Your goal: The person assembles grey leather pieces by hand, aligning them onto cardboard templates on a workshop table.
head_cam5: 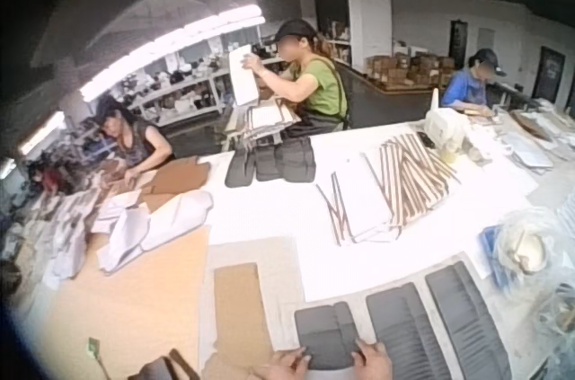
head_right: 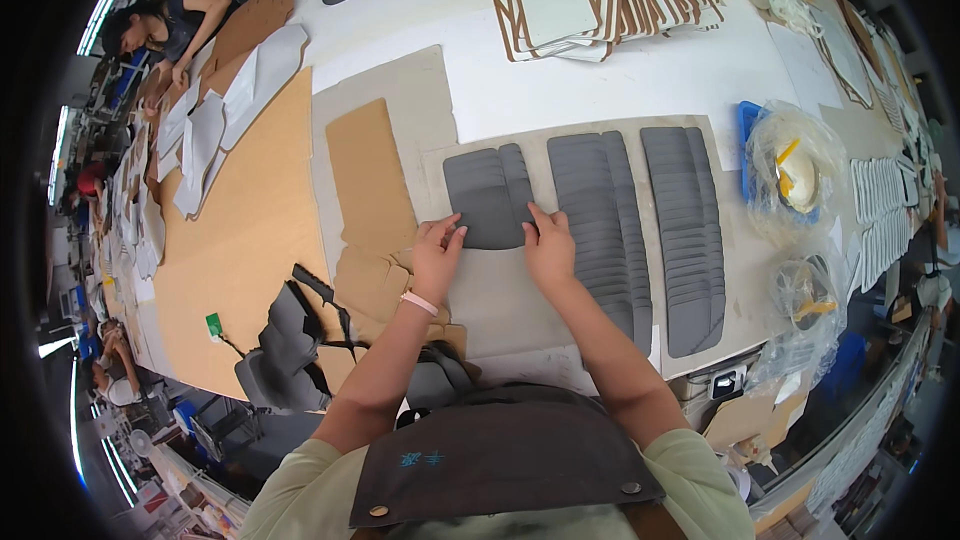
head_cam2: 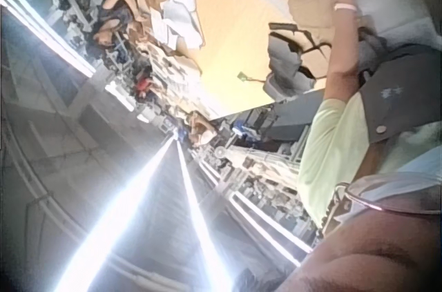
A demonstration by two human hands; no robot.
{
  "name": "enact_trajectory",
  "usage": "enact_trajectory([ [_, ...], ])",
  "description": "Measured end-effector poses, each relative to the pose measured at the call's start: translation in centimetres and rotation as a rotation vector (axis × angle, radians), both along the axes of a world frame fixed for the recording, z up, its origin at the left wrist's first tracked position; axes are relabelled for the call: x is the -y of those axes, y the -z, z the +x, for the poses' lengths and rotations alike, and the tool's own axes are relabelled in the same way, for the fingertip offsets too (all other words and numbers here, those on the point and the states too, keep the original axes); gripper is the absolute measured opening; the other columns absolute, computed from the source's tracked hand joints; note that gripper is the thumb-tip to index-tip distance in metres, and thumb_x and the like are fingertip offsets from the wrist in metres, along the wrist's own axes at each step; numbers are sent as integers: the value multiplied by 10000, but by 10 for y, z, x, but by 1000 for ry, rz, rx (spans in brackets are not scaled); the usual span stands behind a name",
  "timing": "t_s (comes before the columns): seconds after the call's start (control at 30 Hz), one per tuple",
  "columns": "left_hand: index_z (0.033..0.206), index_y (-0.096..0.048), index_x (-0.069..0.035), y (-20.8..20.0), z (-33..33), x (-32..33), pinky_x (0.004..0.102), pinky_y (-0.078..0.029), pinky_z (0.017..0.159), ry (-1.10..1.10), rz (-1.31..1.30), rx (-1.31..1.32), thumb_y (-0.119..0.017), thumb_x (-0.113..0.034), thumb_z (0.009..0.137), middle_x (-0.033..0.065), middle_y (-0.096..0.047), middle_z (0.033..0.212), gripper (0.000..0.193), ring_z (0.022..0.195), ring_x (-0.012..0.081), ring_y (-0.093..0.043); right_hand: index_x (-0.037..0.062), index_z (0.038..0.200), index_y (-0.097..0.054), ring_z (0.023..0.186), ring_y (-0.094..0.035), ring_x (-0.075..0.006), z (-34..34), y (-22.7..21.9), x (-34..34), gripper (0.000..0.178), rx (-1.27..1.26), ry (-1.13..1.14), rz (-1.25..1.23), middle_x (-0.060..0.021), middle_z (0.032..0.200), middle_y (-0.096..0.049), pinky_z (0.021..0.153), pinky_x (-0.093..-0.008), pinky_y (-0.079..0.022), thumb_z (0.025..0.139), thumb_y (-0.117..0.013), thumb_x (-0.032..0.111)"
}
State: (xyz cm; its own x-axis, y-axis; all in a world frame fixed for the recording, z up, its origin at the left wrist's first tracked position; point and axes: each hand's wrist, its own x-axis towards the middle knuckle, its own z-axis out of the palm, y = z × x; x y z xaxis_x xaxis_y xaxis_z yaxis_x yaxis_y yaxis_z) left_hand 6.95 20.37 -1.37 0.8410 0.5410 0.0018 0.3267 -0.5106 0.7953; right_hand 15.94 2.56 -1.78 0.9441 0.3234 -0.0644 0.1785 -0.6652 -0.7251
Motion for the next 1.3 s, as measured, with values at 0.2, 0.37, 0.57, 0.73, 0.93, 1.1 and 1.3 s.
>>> enact_trajectory([
  [0.2, 1272, -524, -39, -11, -16, -38, 460, -409, 944, -153, 413, -120, -716, -218, 809, 230, -506, 1242, 532, 1117, 383, -505, 79, 1281, -527, 705, -601, -276, -20, -9, 13, 434, 78, -21, -23, -139, 1029, -502, 642, -390, -518, 877, -640, 189],
  [0.37, 1394, -355, -19, 2, -24, -117, 495, -395, 978, -399, 406, -379, -819, -251, 694, 316, -479, 1233, 871, 1170, 429, -465, 73, 1307, -478, 652, -590, -281, -53, -17, 19, 470, 45, -153, 51, -155, 1061, -494, 600, -399, -503, 865, -628, 132],
  [0.57, 1375, -361, -17, -7, -16, -146, 459, -466, 877, -373, 390, -544, -806, -266, 698, 231, -625, 1010, 848, 951, 384, -602, 70, 1297, -472, 677, -604, -327, -89, -22, 43, 472, -35, -244, -1, -176, 1110, -491, 615, -428, -507, 850, -620, 102],
  [0.73, 982, -636, 36, -12, -48, -169, 437, -467, 803, -519, 329, -10, -599, -184, 903, 200, -621, 926, 236, 894, 356, -592, 75, 1261, -497, 740, -614, -356, -111, -34, 51, 433, 13, -289, -20, -181, 1138, -492, 655, -445, -518, 845, -616, 98],
  [0.93, 1175, -470, 41, -98, -68, -108, 307, -451, 896, -586, -4, 635, -473, -125, 1002, 117, -573, 1120, 241, 1004, 178, -561, 55, 1096, -602, 757, -619, -334, -119, -57, 57, 242, -49, -318, 167, -147, 1083, -537, 672, -403, -519, 860, -614, 109],
  [1.1, 1337, -348, 37, -151, -90, -20, 311, -444, 930, -489, -276, 734, -446, -74, 995, 157, -539, 1238, 372, 1082, 184, -548, 62, 1227, -564, 850, -636, -214, -123, -68, 64, 350, -452, -387, 356, -113, 1215, -562, 727, -343, -514, 926, -607, 234],
  [1.3, 1477, -189, -32, -113, -106, 100, 291, -448, 909, -157, -479, 187, -482, -4, 964, 136, -586, 1228, 592, 1087, 148, -565, 80, 1385, -367, 901, -640, -196, -110, -110, 115, 499, -1373, 46, 1244, -108, 1081, -634, 752, -330, -511, 968, -555, 280],
])
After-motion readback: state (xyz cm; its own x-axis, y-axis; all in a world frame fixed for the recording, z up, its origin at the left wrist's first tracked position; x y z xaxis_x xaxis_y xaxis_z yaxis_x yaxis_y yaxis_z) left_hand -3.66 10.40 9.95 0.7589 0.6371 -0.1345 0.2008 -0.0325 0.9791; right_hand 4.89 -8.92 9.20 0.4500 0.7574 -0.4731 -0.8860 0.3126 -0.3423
